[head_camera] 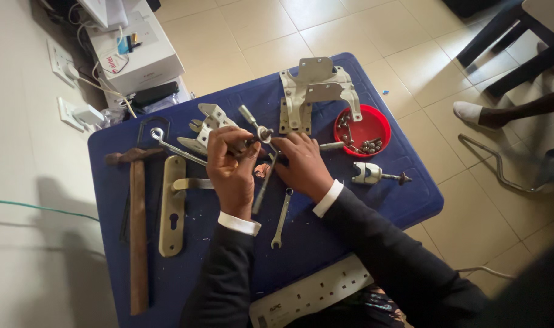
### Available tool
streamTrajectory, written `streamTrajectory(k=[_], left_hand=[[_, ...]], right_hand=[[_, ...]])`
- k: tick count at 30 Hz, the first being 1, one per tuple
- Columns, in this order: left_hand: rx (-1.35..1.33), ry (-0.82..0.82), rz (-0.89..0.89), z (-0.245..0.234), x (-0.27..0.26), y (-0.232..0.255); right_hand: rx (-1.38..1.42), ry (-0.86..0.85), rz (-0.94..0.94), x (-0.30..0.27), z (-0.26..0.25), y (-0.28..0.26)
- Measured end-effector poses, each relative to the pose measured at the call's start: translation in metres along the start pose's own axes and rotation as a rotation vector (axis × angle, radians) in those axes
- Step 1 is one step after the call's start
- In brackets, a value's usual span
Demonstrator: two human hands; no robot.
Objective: The person assembles or repairs a metal bracket by hand on a blue table, picking up small metal components from a red bowl and using a wrench to tighten bolts.
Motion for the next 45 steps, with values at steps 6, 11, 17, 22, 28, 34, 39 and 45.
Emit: streamTrajectory(k=[6, 11, 17, 22, 28, 34, 39, 45], left_hand=[[-0.01, -0.018, -0.091, 0.008, -0.005, -0.012], [-0.02, -0.066, -0.078, 0.016, -0.005, -0.015], [0.025, -0.108, -0.074, 0.024, -0.009, -0.026], [0.09, -0.144, -0.081, 0.03, -0.013, -0.031], [0.098, -0.146, -0.087, 0.031, -0.014, -0.031], [0.122, -0.161, -0.116, 0.033, -0.014, -0.034], [0.162, -0.168, -0.091, 0.033, -0.012, -0.03], [0.141, -0.163, -0.117, 0.031, -0.012, -0.033]], right_hand=[[-0.004, 0.085, -0.068, -0.008, -0.029, -0.01], [-0.053, 0.201, 0.02, -0.038, -0.078, 0.025], [-0.225, 0.19, 0.458, -0.072, -0.107, 0.108], [-0.148, 0.079, 0.51, -0.067, -0.085, 0.128], [-0.081, 0.055, 0.682, -0.071, -0.091, 0.139], [-0.111, 0.086, 0.634, -0.077, -0.093, 0.135], [-0.095, 0.104, 0.584, -0.081, -0.095, 0.134], [0.043, 0.204, 0.538, -0.112, -0.116, 0.149]])
Point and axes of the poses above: each hand's wrist, its own x-axis towards the middle knuckle, its own z-axis out of the palm, y = z × x, the point moved 8 cm from there along x, towards the middle knuckle, and after that the axes turned 13 degrees about -y, right-handed, at the moved point
